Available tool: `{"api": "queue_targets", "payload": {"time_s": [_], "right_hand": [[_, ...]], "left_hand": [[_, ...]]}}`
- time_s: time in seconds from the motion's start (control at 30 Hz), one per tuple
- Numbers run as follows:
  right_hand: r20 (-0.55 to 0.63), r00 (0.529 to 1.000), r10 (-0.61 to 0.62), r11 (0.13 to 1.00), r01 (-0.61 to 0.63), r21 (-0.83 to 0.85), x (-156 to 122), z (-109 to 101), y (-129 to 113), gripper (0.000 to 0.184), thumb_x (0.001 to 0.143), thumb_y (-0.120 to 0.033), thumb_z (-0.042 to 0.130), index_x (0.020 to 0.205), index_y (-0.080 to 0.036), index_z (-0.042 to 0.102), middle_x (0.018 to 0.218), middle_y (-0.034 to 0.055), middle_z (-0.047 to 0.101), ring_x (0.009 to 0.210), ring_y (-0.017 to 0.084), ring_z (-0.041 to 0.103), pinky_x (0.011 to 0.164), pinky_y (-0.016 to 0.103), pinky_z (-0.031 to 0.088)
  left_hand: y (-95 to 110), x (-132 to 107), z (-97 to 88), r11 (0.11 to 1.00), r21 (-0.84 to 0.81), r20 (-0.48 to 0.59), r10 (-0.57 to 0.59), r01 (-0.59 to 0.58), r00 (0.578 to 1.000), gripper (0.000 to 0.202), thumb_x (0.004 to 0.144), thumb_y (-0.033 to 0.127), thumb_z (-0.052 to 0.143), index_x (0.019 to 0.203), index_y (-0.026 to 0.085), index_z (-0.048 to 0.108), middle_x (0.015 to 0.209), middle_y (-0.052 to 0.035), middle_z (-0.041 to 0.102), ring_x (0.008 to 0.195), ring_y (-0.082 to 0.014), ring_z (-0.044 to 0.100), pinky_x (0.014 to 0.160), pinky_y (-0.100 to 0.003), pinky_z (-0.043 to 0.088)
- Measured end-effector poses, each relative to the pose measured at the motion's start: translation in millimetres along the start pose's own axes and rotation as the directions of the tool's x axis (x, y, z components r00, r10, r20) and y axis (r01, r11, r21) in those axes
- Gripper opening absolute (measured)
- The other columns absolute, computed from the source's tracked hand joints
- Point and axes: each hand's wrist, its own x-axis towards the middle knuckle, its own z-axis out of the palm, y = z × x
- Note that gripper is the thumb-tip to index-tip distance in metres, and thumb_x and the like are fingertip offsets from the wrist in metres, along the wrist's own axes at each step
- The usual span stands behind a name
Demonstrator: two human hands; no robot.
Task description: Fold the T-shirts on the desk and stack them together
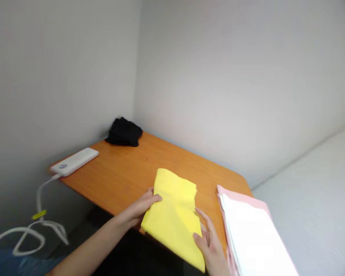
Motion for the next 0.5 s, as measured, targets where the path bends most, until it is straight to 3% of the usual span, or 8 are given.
{"api": "queue_targets", "payload": {"time_s": [0.1, 0.2, 0.33, 0.43, 0.5], "right_hand": [[-0.041, 0.998, -0.045, 0.999, 0.044, -0.015, 20.8, -23.8, -30.0, 0.055, 0.081, -0.033, 0.054, 0.134, -0.024, 0.048, 0.139, 0.0096, 0.054, 0.122, 0.028, 0.056, 0.092, 0.043, 0.053], [-0.149, 0.985, -0.085, 0.994, 0.094, 0.049, 47.3, -67.4, -71.7, 0.062, 0.075, -0.026, 0.052, 0.136, -0.017, 0.049, 0.131, 0.0109, 0.06, 0.109, 0.028, 0.064, 0.087, 0.041, 0.055], [-0.343, 0.891, -0.297, 0.943, 0.33, 0.043, 44.2, -138.2, -131.6, 0.066, 0.073, -0.027, 0.061, 0.138, -0.021, 0.049, 0.135, 0.0083, 0.058, 0.107, 0.025, 0.063, 0.088, 0.037, 0.054], [-0.438, 0.816, -0.376, 0.918, 0.391, -0.059, 12.4, -187.1, -147.5, 0.065, 0.072, -0.028, 0.067, 0.135, -0.024, 0.053, 0.139, 0.0078, 0.054, 0.111, 0.023, 0.061, 0.091, 0.036, 0.052], [-0.484, 0.799, -0.356, 0.933, 0.33, -0.14, -13.0, -215.5, -132.4, 0.065, 0.071, -0.031, 0.071, 0.134, -0.024, 0.054, 0.138, 0.0086, 0.055, 0.113, 0.024, 0.06, 0.091, 0.036, 0.051]], "left_hand": [[22.5, 27.9, 37.9, 0.978, 0.146, -0.028, 0.151, -0.146, 0.988, 0.043, 0.073, 0.029, 0.058, 0.112, 0.015, 0.044, 0.098, -0.01, 0.066, 0.081, -0.0208, 0.067, 0.073, -0.035, 0.055], [63.7, 60.0, 99.2, 0.929, 0.219, 0.018, 0.3, -0.297, 0.954, 0.042, 0.073, 0.025, 0.056, 0.113, 0.014, 0.045, 0.102, -0.0089, 0.063, 0.083, -0.0187, 0.065, 0.077, -0.034, 0.054], [110.8, 63.2, 187.6, 0.881, 0.132, 0.195, 0.427, -0.454, 0.883, 0.058, 0.077, 0.028, 0.058, 0.13, 0.019, 0.036, 0.114, -0.0073, 0.061, 0.091, -0.0174, 0.064, 0.084, -0.033, 0.052], [104.2, 45.4, 231.2, 0.874, 0.037, 0.35, 0.443, -0.485, 0.825, 0.079, 0.079, 0.03, 0.062, 0.143, 0.02, 0.016, 0.118, -0.0092, 0.062, 0.092, -0.0186, 0.064, 0.088, -0.037, 0.051], [70.5, 39.7, 247.6, 0.894, -0.023, 0.426, 0.413, -0.447, 0.805, 0.09, 0.079, 0.029, 0.063, 0.147, 0.021, 0.004, 0.127, -0.0132, 0.058, 0.1, -0.021, 0.064, 0.093, -0.04, 0.049]]}}
